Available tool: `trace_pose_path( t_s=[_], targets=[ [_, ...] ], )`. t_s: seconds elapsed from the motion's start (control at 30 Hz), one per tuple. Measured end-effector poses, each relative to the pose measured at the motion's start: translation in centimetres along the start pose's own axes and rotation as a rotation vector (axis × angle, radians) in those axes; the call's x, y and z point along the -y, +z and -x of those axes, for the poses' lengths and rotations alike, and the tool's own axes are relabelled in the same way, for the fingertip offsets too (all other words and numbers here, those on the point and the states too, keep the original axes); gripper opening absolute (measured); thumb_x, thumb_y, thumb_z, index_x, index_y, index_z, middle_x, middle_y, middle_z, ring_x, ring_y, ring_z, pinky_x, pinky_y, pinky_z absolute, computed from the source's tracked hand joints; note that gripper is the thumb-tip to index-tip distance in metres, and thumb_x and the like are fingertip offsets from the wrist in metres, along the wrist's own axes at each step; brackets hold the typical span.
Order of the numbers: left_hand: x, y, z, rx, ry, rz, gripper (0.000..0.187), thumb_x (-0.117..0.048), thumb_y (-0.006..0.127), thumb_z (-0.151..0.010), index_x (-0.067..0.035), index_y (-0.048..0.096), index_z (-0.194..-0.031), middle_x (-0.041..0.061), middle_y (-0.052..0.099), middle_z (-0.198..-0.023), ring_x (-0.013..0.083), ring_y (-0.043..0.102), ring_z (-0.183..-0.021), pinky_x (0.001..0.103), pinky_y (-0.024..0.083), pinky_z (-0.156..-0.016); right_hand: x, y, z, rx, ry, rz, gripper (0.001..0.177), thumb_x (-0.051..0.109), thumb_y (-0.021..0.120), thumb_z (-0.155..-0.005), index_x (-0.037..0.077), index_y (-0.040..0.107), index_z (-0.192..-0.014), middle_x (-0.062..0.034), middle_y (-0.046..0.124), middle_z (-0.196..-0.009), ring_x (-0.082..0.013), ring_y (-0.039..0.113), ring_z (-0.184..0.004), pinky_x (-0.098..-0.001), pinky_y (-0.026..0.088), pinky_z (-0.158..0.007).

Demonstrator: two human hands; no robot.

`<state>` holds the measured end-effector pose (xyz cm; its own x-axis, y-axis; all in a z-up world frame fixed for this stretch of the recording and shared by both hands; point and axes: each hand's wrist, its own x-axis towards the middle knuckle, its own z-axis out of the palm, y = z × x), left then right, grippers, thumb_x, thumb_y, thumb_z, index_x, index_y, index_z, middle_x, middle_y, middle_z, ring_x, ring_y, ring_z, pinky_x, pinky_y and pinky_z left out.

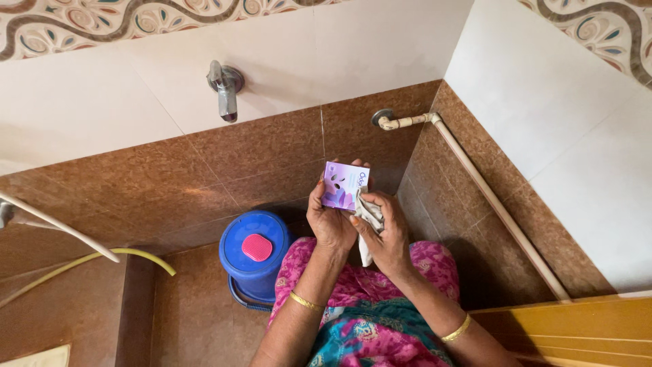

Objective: The person sits on the bathroom floor and wipes a toothpaste tube, a wall-mounted toothbrush holder, a small box, and a pink plastic lid using a white cloth. The person places the cleaned items back on the holder or floor.

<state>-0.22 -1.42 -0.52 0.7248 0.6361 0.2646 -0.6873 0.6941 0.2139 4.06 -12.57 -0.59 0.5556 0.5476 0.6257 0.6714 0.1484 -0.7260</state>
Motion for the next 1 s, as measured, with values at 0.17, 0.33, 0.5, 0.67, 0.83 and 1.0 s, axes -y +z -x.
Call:
trace_pose_path(
  t_s=[0.17, 0.33, 0.5, 0.67, 0.83, 1.0],
  targets=[
    [-0.6, 0.5, 0.0, 0.097, -0.009, 0.026, 0.058, -0.035, 0.057, -0.1, -0.009, 0.047, -0.15, 0.02, 0.061, -0.134, 0.0489, 0.055, -0.132, 0.063, 0.047, -0.11, -0.7, -1.3, -1.0, 0.09, 0.048, -0.032, 0.029, 0.011, 0.076, -0.094, 0.006, 0.065, -0.12, -0.0101, 0.073, -0.112, -0.0188, 0.075, -0.098, -0.029, 0.06, -0.081],
    [-1.5, -0.2, -0.7, 0.041, -0.091, -0.023, 0.062, -0.034, 0.061, -0.095, -0.001, 0.051, -0.146, 0.021, 0.064, -0.132, 0.0433, 0.062, -0.123, 0.057, 0.056, -0.1, -0.8, -3.9, -3.6, 0.175, -0.064, -0.082, 0.027, 0.011, 0.074, -0.094, 0.008, 0.067, -0.12, -0.0099, 0.069, -0.122, -0.0196, 0.076, -0.102, -0.0285, 0.067, -0.083],
    [-0.3, -1.4, 0.1, 0.012, -0.268, -0.064, 0.055, -0.029, 0.06, -0.092, 0.003, 0.057, -0.138, 0.019, 0.069, -0.123, 0.0359, 0.068, -0.108, 0.052, 0.061, -0.081, -0.2, -5.0, -6.6, 0.061, -0.267, 0.15, 0.036, 0.009, 0.074, -0.093, 0.009, 0.065, -0.128, -0.0115, 0.063, -0.132, -0.0248, 0.071, -0.115, -0.0318, 0.066, -0.09],
    [-0.1, -2.1, 0.2, 0.004, -0.301, -0.001, 0.053, -0.029, 0.057, -0.091, -0.001, 0.057, -0.137, 0.017, 0.07, -0.118, 0.0352, 0.069, -0.103, 0.051, 0.061, -0.077, 0.3, -4.2, -6.3, 0.245, -0.14, 0.082, 0.038, 0.006, 0.072, -0.09, 0.01, 0.067, -0.127, -0.0094, 0.066, -0.131, -0.0224, 0.072, -0.113, -0.03, 0.065, -0.085],
    [-1.1, -1.9, 0.1, 0.071, -0.244, -0.006, 0.058, -0.031, 0.057, -0.093, 0.003, 0.054, -0.14, 0.022, 0.069, -0.123, 0.0364, 0.069, -0.106, 0.05, 0.061, -0.079, -0.7, -5.7, -5.7, 0.324, -0.15, 0.123, 0.033, 0.005, 0.075, -0.087, 0.009, 0.069, -0.12, -0.0095, 0.07, -0.125, -0.0243, 0.071, -0.116, -0.035, 0.061, -0.092],
    [-0.8, -1.1, -0.3, 0.039, -0.293, -0.029, 0.067, -0.032, 0.059, -0.088, 0.002, 0.05, -0.145, 0.023, 0.067, -0.131, 0.0355, 0.067, -0.117, 0.047, 0.059, -0.092, -2.0, -7.9, -5.6, 0.403, 0.092, 0.239, 0.03, 0.008, 0.076, -0.088, 0.011, 0.071, -0.117, -0.006, 0.074, -0.12, -0.021, 0.073, -0.111, -0.0333, 0.062, -0.089]
  ],
)
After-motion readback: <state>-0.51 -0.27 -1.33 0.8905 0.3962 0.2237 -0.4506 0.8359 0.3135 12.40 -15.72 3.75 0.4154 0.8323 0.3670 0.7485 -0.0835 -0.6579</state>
